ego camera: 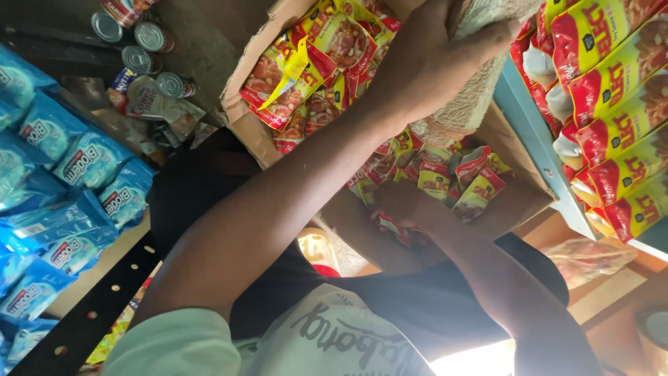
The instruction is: Wiping down individual sauce packets with a cloth and organizing them onto a grocery store shelf.
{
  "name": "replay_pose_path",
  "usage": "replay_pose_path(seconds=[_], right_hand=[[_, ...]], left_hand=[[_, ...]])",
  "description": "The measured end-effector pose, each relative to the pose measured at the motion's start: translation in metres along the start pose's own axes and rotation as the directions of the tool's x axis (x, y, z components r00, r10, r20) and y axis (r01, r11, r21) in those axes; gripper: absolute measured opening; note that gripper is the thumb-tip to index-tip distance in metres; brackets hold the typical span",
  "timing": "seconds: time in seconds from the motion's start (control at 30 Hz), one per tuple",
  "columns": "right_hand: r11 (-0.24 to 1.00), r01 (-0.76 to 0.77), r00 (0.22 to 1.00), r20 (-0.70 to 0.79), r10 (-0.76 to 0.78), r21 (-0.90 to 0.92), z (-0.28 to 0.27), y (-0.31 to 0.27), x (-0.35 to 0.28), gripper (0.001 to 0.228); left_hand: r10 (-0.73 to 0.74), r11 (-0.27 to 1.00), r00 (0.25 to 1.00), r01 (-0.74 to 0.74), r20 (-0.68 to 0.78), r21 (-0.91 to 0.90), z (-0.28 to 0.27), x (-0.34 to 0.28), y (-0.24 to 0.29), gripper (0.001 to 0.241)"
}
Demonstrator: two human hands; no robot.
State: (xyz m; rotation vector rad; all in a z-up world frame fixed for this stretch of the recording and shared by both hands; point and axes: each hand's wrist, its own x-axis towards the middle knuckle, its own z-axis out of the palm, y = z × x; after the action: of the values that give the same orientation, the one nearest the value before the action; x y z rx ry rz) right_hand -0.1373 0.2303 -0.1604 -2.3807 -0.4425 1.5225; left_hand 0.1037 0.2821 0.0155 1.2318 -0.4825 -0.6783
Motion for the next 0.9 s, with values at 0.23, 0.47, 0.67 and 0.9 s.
replay_pose_path(seconds=[0.23, 0.47, 0.67, 0.9], right_hand=[[0.999, 0.039, 0.997, -0.066, -0.038, 0.020, -0.044, 0.000, -0.008, 0.030], [0.667, 0.032, 0.977, -0.164, 0.136, 0.744, -0.124, 0.014, -0.076, 0.021], [0.379, 0.649, 0.552, -0.751, 0.362, 0.659, -0.092, 0.072, -0.104, 0.030], [-0.070, 0.942, 0.307, -0.756, 0.578, 0.328, -0.132, 0.058, -0.147, 0.032]], left_hand=[[0.019, 1.000, 0.997, -0.018, -0.071, 0.008, -0.003, 0.006, -0.005, 0.033], [0.139, 0.986, 0.984, -0.126, -0.114, 0.114, -0.017, 0.018, 0.002, 0.032], [0.129, 0.985, 0.985, -0.114, -0.115, 0.129, -0.022, 0.023, 0.006, 0.042], [0.001, 0.997, 0.993, -0.009, 0.122, 0.072, -0.014, 0.013, 0.008, 0.058]])
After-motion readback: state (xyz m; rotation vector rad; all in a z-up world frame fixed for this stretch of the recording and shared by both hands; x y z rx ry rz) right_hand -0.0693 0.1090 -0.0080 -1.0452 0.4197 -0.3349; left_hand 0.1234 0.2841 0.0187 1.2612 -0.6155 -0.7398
